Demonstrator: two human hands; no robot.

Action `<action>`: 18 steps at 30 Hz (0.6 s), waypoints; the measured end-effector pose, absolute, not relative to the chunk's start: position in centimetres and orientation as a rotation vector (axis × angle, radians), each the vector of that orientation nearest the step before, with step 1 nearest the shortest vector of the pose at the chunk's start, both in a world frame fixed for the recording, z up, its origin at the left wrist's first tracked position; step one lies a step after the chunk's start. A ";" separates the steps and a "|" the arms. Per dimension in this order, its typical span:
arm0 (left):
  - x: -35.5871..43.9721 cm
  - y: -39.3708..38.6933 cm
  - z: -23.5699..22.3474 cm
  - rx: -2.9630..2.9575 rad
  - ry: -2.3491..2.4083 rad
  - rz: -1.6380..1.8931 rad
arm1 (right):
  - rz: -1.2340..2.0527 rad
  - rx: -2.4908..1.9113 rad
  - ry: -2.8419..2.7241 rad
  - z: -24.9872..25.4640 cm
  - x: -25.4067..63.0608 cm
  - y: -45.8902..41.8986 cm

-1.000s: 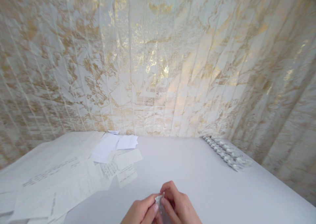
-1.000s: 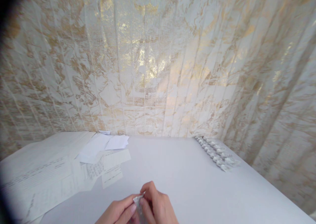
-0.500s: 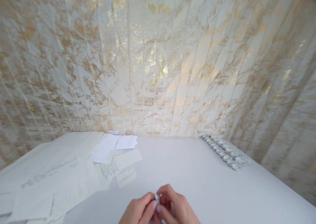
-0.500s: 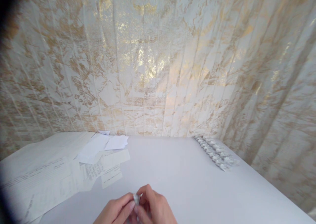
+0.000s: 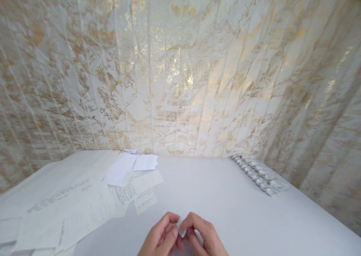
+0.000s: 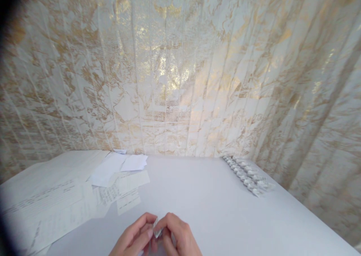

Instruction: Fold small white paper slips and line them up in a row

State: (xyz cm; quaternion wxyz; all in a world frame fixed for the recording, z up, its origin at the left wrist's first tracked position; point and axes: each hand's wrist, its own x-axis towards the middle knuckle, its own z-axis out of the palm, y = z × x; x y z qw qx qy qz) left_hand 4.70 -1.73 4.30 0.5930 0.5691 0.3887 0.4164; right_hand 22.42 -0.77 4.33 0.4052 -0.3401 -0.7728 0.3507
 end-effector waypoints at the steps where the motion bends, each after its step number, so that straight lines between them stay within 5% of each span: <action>1: 4.7 -1.7 4.4 1.288 0.901 0.980 | 0.890 -0.857 -1.948 4.4 22.4 -0.7; 18: 4.7 -0.9 2.0 1.302 0.844 0.923 | 1.213 -0.887 -1.764 2.3 21.6 -0.5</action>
